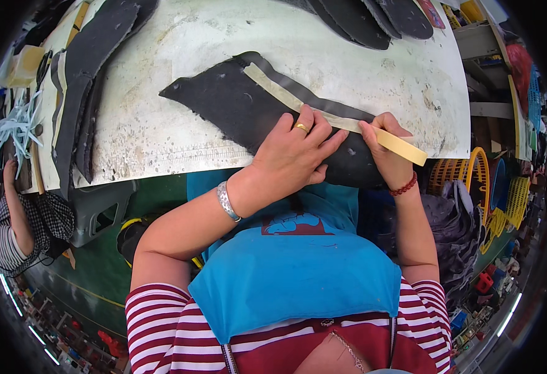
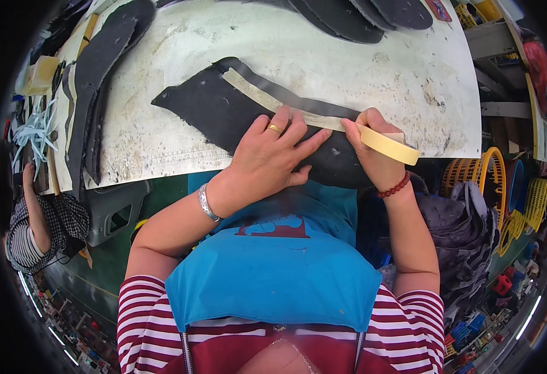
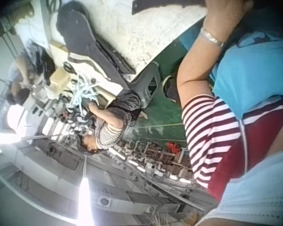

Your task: Applying adhesive tape to leather shoe components and cutting it with scissors.

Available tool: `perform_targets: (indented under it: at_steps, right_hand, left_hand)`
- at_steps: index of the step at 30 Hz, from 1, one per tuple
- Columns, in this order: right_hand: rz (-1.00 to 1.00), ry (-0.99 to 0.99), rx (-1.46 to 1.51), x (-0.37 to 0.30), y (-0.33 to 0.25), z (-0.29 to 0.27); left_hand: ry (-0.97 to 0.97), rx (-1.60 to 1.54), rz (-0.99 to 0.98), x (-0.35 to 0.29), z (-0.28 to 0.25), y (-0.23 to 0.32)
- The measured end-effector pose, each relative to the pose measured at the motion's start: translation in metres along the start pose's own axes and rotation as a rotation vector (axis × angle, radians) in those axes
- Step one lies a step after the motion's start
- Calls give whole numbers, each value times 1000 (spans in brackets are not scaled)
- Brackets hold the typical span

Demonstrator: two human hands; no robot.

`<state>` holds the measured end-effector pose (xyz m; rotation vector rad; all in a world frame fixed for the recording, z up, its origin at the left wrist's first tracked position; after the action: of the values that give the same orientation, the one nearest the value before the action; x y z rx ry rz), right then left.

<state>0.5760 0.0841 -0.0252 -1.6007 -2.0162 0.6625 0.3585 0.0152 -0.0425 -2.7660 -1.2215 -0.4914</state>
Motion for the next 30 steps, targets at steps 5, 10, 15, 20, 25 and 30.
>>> perform_targets:
  at_steps: [5,10,15,20,25,30]
  right_hand:
    - [-31,47,-39,-6,2,3]
    - [-102,26,-149,-5,3,2]
    - [-112,19,-191,-4,0,0]
    - [-89,15,-206,-5,-3,1]
    - [-74,28,-226,-6,-4,1]
    - [-63,20,-149,-8,-1,0]
  left_hand:
    - [1,36,8,-1,2,-1]
    - [-15,25,3,-1,1,-2]
    - [-17,47,6,-1,0,-1]
    - [-19,82,-3,0,2,3]
    - [-10,70,-14,4,1,1]
    - [16,49,-36,3,1,2]
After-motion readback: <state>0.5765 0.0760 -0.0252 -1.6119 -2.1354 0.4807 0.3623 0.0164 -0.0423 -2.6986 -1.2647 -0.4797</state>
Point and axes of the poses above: each hand's wrist, its own x-axis towards the middle knuckle, its own z-axis out of the palm, y = z × x, the point moved 1 cm from there along x, towards the middle knuckle, and after that the axes turned 11 degrees about z, right-handed, at the moved point
